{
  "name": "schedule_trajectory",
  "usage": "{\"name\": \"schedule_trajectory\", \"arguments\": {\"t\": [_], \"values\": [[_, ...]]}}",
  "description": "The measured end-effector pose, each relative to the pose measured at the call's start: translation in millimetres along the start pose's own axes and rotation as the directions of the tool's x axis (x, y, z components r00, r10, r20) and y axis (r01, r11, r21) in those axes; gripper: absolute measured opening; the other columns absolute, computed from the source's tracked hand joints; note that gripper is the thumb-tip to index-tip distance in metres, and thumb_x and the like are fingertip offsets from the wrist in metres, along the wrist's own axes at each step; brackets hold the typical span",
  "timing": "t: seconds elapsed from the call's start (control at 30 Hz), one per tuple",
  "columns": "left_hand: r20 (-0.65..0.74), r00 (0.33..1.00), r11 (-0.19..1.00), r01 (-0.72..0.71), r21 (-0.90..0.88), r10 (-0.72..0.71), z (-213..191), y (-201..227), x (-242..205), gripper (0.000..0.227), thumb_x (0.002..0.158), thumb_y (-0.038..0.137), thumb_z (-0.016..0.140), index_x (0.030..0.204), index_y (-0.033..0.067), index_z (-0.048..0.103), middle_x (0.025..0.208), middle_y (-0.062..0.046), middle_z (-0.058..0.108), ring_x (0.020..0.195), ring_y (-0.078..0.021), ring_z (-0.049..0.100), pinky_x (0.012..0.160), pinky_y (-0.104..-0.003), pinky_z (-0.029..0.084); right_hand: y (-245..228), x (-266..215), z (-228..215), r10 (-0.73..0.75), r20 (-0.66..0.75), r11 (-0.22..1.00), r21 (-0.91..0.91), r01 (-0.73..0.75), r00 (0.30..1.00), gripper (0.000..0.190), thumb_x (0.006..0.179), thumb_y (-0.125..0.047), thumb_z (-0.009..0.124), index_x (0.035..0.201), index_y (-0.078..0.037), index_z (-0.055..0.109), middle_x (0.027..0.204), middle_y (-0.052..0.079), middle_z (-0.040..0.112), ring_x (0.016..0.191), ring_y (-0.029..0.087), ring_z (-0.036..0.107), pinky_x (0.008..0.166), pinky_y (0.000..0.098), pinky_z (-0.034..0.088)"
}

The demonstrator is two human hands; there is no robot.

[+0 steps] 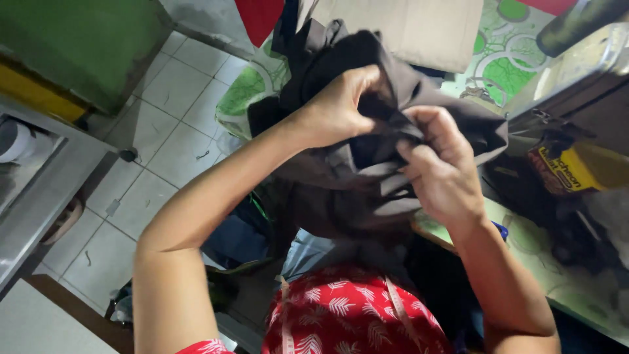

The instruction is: A person is manually inspecting and repairing a pair of dark brown pants at a sewing workstation.

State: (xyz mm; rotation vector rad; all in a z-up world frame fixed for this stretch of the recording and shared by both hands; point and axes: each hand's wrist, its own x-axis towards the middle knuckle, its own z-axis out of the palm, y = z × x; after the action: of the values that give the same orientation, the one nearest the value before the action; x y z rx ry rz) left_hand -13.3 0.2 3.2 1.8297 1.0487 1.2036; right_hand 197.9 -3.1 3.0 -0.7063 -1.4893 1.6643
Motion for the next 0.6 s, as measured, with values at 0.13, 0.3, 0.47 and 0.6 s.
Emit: {"name": "schedule_trajectory", "arguments": {"t": [0.13,0.3,0.47,0.6], "values": [[-0.081,0.994,0.956,-0.096,-0.277,0.077,18,15,3,0.041,0.087,-0.005,0.068,0.122,0.0076,0.052,0.117,-0.006,0.067,0.112,-0.0139,0.065,0.103,-0.027,0.052,-11,1,-2,0.016,-0.183,0.983,0.185,0.019,0.983,0.031,0.088,-0.001,0.054,0.117,-0.009,0.059,0.098,0.001,0.064,0.078,0.007,0.061,0.067,0.0170,0.049],[-0.221,0.960,0.947,-0.224,-0.229,0.173,34,22,15,0.037,0.100,0.000,0.066,0.126,0.0102,0.043,0.111,-0.005,0.055,0.110,-0.0134,0.055,0.106,-0.025,0.043,-33,-9,-3,0.049,-0.193,0.999,0.007,-0.048,0.980,0.022,0.089,-0.011,0.053,0.109,-0.018,0.061,0.078,-0.006,0.059,0.064,0.001,0.051,0.057,0.0169,0.040],[-0.258,0.935,0.958,-0.189,0.216,0.242,25,41,17,0.040,0.106,0.003,0.057,0.140,0.0109,0.036,0.102,0.000,0.059,0.098,-0.0162,0.062,0.097,-0.027,0.048,-52,-9,-14,-0.372,0.113,0.723,-0.588,0.363,0.921,0.022,0.095,0.003,0.056,0.115,-0.003,0.060,0.110,0.004,0.062,0.105,0.015,0.059,0.097,0.0276,0.045],[-0.324,0.833,0.796,-0.207,0.570,0.449,-11,44,31,0.032,0.095,-0.007,0.055,0.123,0.0079,0.052,0.100,-0.013,0.064,0.090,-0.0310,0.063,0.086,-0.035,0.049,-41,-8,-19,-0.198,0.111,0.634,-0.743,0.214,0.974,0.029,0.083,-0.003,0.056,0.110,-0.013,0.063,0.096,0.000,0.060,0.071,0.010,0.052,0.063,0.0258,0.038]]}}
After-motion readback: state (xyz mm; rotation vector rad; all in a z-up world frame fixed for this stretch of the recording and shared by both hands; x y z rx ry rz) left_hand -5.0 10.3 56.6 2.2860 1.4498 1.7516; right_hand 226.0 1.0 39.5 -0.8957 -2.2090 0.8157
